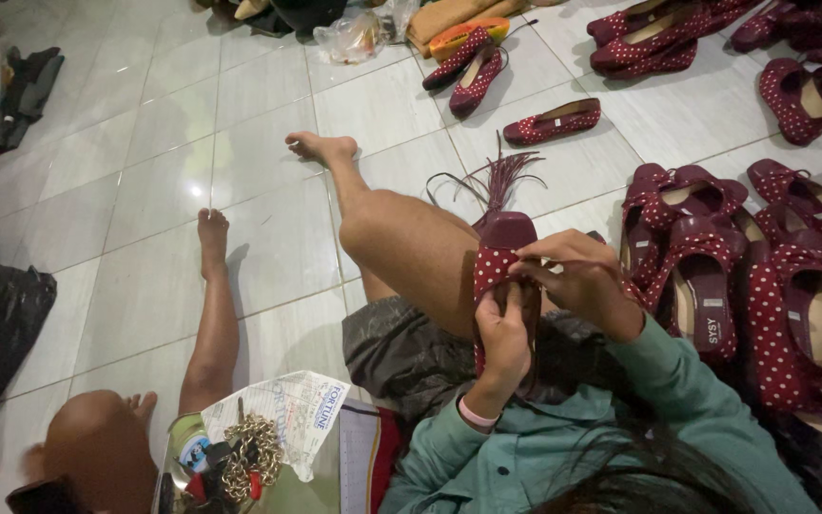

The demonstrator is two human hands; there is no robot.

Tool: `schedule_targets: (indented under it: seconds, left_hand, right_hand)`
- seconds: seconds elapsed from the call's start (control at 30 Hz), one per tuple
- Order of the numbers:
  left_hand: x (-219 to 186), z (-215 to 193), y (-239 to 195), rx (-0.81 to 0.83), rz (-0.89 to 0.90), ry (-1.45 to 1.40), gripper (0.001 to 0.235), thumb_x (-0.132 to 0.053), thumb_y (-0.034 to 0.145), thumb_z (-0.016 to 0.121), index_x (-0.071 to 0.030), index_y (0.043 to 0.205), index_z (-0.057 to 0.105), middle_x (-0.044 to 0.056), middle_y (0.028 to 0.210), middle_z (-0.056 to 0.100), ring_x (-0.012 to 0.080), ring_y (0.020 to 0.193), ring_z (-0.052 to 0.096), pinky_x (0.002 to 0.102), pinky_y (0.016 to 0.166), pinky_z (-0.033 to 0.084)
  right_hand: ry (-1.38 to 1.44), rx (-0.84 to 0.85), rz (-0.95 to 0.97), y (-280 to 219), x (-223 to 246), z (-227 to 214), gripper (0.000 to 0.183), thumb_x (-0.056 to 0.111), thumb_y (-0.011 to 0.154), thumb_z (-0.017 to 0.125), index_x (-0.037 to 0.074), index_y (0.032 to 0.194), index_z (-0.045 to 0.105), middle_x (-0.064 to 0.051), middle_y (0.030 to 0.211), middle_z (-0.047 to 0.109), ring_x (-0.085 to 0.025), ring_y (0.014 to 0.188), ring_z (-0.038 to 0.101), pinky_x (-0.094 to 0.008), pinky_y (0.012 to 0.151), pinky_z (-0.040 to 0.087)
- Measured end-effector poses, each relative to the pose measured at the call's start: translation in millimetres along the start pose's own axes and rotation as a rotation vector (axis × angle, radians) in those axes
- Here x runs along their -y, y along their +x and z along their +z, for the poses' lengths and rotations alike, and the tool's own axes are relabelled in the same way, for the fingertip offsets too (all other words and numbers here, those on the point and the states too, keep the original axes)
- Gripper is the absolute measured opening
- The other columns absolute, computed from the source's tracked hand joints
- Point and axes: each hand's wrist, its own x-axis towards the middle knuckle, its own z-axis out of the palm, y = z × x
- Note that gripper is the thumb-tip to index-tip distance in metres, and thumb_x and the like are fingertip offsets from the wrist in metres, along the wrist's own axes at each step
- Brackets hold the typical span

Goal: The person sits on the floor and attaches a maroon ribbon to the toe of a maroon polka-dot flat shoe. They thread the ribbon through holes and tie it into a bow. Another person briefly brings a pot of food nearby.

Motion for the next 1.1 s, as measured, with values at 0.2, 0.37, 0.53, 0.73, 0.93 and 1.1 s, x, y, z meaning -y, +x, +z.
schedule_targets:
  seconds: [0.2,0.37,0.53,0.73,0.93,1.1]
  left_hand:
    - [-21.5,14.5,-4.6,0.014,-0.017,-0.113,0.032,-0.009,0.106,0.050,0.005,0.134,0.056,0.008,0.131,0.064,0.0163,0.119,0.062,0.030,0.104,0.049]
    - [-25.6,12.6,-8.1,0.058,-0.055,-0.200,0.031,-0.006,0.103,0.053,0.001,0.133,0.055,0.008,0.129,0.064,0.0179,0.119,0.063,0.033,0.106,0.051]
    - [-18.1,12.2,-8.8,-0.025,0.001,-0.136,0.032,-0.011,0.108,0.058,0.007,0.134,0.055,0.012,0.129,0.064,0.0198,0.115,0.064,0.033,0.101,0.051]
    - [-23.4,17.1,-9.4,-0.049,-0.019,-0.135,0.034,-0.012,0.104,0.057,0.004,0.134,0.054,0.011,0.130,0.064,0.0192,0.116,0.064,0.033,0.101,0.052]
    - [-24.5,17.6,-5.0,-0.004,0.021,-0.094,0.033,-0.012,0.107,0.056,0.006,0.135,0.054,0.011,0.133,0.063,0.0182,0.121,0.061,0.032,0.106,0.050]
    - [-22.4,13.2,-6.4,-0.017,-0.054,-0.120,0.030,-0.014,0.107,0.055,0.003,0.131,0.057,0.010,0.127,0.065,0.0179,0.114,0.065,0.031,0.099,0.053]
  right_hand:
    - [0.209,0.028,0.253,-6.0,-7.0,3.3,0.020,0.010,0.090,0.079,0.003,0.108,0.074,-0.008,0.100,0.077,-0.010,0.083,0.073,-0.024,0.066,0.061]
    - [0.166,-0.063,0.328,-8.1,-14.5,13.4,0.017,0.008,0.088,0.083,0.001,0.102,0.076,-0.008,0.098,0.078,-0.009,0.077,0.072,-0.024,0.060,0.058]
    - [0.227,-0.096,0.407,-11.9,-15.9,23.2,0.031,0.009,0.087,0.083,-0.001,0.113,0.071,-0.005,0.090,0.076,-0.007,0.075,0.070,-0.021,0.060,0.058]
    - [0.287,-0.105,0.432,-14.2,-18.4,30.0,0.033,0.007,0.088,0.082,-0.002,0.117,0.069,-0.004,0.090,0.074,-0.006,0.078,0.069,-0.021,0.058,0.057]
    - [0.219,-0.126,0.350,-14.1,-21.9,31.9,0.028,0.007,0.088,0.082,-0.002,0.112,0.069,-0.006,0.091,0.074,-0.008,0.079,0.071,-0.021,0.060,0.060]
    - [0.259,-0.090,0.364,-16.1,-20.7,27.1,0.015,0.006,0.088,0.081,-0.002,0.097,0.072,-0.007,0.089,0.072,-0.010,0.076,0.070,-0.023,0.061,0.059]
